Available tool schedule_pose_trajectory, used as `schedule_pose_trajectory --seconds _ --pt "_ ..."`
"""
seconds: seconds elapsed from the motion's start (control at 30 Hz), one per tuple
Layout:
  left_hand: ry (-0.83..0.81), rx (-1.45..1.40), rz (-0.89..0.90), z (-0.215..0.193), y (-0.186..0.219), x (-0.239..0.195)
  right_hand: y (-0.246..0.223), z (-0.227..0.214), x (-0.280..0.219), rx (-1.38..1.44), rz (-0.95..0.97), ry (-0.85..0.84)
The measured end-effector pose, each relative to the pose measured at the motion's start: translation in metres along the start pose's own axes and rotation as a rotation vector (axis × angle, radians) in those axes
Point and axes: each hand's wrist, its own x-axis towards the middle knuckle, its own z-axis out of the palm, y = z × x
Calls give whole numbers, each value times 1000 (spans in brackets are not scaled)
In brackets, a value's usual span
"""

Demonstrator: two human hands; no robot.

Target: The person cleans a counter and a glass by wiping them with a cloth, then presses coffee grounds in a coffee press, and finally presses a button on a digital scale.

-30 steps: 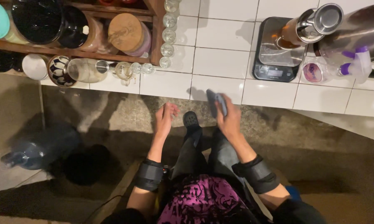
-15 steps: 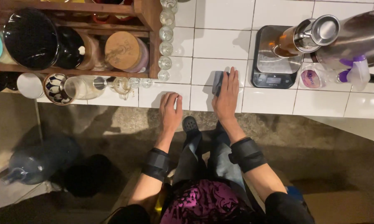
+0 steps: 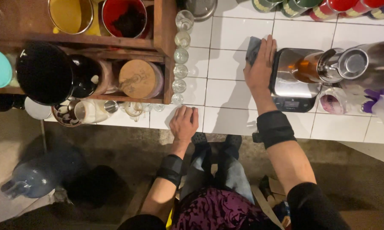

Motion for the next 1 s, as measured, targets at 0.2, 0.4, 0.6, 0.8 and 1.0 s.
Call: schedule_pose_trajectory --seconds 0.2,0.4,0.6,0.8,1.0 --pt "11 34 33 -3 -1 4 1 5 37 -134 -91 -27" --pt "16 8 30 2 -6 0 -30 -28 17 -12 -308 -158" --pt "55 -73 23 -3 -5 -1 -55 -26 -59 141 -444 -335" --pt "83 -123 21 -4 -7 -4 -62 -15 -181 446 -576 -477" --pt "78 -103 13 -2 -7 -8 -111 -69 -220 677 -134 -744"
